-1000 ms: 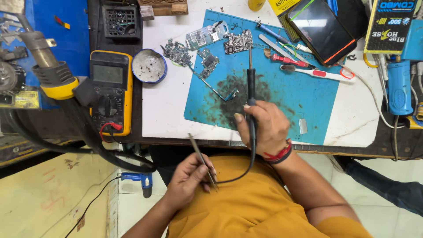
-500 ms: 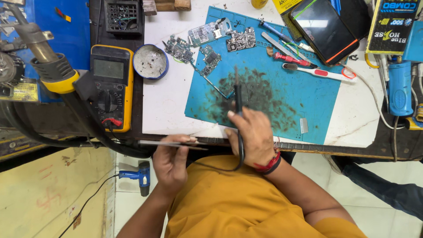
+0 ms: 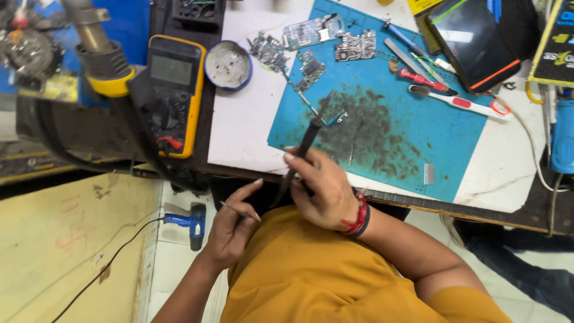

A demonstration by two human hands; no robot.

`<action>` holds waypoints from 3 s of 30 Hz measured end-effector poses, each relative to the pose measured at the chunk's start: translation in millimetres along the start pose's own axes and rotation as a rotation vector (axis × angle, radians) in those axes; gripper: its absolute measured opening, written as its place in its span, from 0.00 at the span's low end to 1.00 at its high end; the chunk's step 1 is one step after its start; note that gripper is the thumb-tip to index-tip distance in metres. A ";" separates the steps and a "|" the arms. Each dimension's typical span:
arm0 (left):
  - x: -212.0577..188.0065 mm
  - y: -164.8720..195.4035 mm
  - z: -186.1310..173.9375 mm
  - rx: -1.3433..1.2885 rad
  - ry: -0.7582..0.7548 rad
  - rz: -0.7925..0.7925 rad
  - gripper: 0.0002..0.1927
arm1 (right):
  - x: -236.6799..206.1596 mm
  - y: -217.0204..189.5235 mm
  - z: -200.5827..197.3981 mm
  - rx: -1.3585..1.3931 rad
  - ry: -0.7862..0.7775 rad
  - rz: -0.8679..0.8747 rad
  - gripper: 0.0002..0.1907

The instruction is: The person solders components on a disassembled phone motherboard at a repair bench, holding the board with tweezers while applying a soldering iron, then uses a hot air gun on the board and continues soldering small parts with the iron and tweezers.

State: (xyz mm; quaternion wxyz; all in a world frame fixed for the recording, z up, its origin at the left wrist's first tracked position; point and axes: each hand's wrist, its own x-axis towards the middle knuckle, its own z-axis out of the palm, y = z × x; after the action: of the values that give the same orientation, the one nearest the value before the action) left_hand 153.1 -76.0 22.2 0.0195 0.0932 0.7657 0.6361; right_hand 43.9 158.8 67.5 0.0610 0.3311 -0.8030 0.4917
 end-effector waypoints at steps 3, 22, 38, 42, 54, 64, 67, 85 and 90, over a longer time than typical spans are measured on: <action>-19.9 5.7 -3.2 -0.113 -0.119 -0.057 0.04 | 6.0 -9.5 16.6 0.152 -0.072 -0.049 0.29; -147.3 -76.7 -89.3 1.065 -0.143 -0.278 0.06 | 4.5 -12.9 76.8 0.150 -0.167 -0.268 0.27; 33.7 61.0 13.4 0.035 0.186 0.321 0.05 | -55.8 42.5 -104.9 0.342 0.915 0.182 0.27; 98.8 42.9 52.4 -0.003 0.291 0.162 0.05 | -63.8 50.2 -73.2 0.170 0.747 0.380 0.09; 174.3 5.7 87.6 -0.124 0.263 0.070 0.08 | -18.4 56.8 -63.3 0.074 0.444 0.467 0.09; 184.8 4.4 87.7 0.134 0.268 0.053 0.05 | -13.7 73.0 -63.9 0.020 0.384 0.504 0.06; 184.4 2.8 88.5 0.120 0.271 0.042 0.05 | -16.2 75.2 -65.3 0.054 0.377 0.508 0.05; 186.8 -0.5 86.2 0.013 0.233 0.088 0.06 | -1.7 67.6 -64.0 -0.019 0.326 0.486 0.05; 187.3 -1.5 86.3 0.032 0.244 0.113 0.06 | -0.5 67.8 -64.7 -0.012 0.321 0.472 0.05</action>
State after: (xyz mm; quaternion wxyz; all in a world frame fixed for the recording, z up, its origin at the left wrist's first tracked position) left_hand -18.1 38.9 21.0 -0.1110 0.0586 0.7659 0.6305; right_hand -10.6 232.8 49.4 0.0730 0.0527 -0.8408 0.5338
